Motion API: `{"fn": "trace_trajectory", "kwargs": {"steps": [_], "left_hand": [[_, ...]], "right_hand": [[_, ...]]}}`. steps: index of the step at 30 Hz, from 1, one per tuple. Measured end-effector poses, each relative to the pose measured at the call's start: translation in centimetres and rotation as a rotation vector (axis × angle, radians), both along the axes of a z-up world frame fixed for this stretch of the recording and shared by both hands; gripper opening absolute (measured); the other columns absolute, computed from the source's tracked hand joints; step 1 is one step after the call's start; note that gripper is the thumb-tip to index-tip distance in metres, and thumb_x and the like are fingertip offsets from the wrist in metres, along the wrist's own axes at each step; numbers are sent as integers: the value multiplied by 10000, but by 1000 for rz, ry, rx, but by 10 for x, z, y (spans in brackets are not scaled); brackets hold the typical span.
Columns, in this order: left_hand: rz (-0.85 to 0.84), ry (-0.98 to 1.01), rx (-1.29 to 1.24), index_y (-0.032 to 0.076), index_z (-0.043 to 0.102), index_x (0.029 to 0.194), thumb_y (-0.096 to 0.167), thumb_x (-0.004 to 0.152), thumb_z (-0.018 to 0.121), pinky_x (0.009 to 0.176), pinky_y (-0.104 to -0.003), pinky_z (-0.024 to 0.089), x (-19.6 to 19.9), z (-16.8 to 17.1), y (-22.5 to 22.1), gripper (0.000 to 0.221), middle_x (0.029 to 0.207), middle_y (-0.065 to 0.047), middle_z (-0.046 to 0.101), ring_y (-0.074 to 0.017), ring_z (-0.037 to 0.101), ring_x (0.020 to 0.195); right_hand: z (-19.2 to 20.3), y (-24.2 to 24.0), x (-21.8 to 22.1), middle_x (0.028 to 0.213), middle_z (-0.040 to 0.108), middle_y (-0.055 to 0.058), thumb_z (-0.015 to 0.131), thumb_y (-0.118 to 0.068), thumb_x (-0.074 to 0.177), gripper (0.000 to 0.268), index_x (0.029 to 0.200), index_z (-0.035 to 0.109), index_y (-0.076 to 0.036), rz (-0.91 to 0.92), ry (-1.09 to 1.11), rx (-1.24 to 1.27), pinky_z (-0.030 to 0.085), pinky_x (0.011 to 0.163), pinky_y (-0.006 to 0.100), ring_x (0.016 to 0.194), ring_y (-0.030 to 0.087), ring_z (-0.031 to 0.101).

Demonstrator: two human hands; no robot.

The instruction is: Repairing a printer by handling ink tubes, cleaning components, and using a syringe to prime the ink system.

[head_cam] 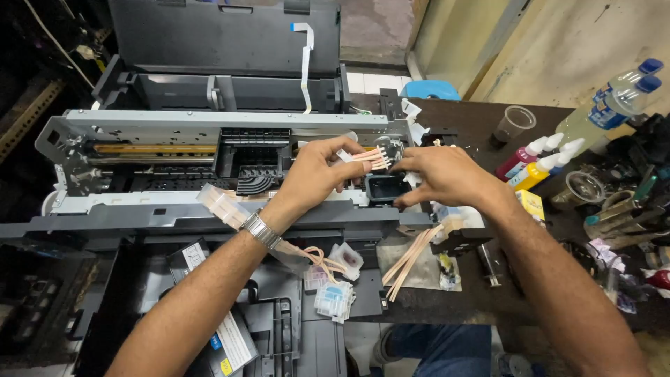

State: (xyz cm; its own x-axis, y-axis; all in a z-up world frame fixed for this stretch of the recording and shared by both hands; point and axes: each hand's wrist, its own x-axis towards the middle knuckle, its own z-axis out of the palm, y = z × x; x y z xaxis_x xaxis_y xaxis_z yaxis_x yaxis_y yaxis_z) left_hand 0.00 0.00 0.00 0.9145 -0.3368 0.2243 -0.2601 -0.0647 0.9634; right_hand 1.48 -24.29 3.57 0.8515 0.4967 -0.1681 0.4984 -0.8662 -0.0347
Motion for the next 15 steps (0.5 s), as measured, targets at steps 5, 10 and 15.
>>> {"fn": "trace_trajectory", "kwargs": {"steps": [5,10,15], "left_hand": [[-7,5,2,97,777,1001,194,825,793,538,-213,435,-1,3,1,202,638,-90,713,-101,581,457],[-2,23,-5,83,769,1007,189,825,796,533,-215,431,-4,3,1,213,635,-96,707,-97,564,467],[108,112,244,180,771,944,294,850,788,530,-213,394,-6,15,-4,149,700,19,724,-46,513,482]], "right_hand": [[8,-8,-5,841,678,2,846,-592,731,627,1192,750,-178,-6,-36,82,566,758,439,824,263,697],[15,-37,-4,859,680,-9,821,-613,749,635,1219,754,-191,-66,-22,115,562,776,409,833,238,675],[47,-63,-19,962,637,-21,855,-409,733,593,1283,716,-238,-300,14,157,475,719,326,812,156,541]]}}
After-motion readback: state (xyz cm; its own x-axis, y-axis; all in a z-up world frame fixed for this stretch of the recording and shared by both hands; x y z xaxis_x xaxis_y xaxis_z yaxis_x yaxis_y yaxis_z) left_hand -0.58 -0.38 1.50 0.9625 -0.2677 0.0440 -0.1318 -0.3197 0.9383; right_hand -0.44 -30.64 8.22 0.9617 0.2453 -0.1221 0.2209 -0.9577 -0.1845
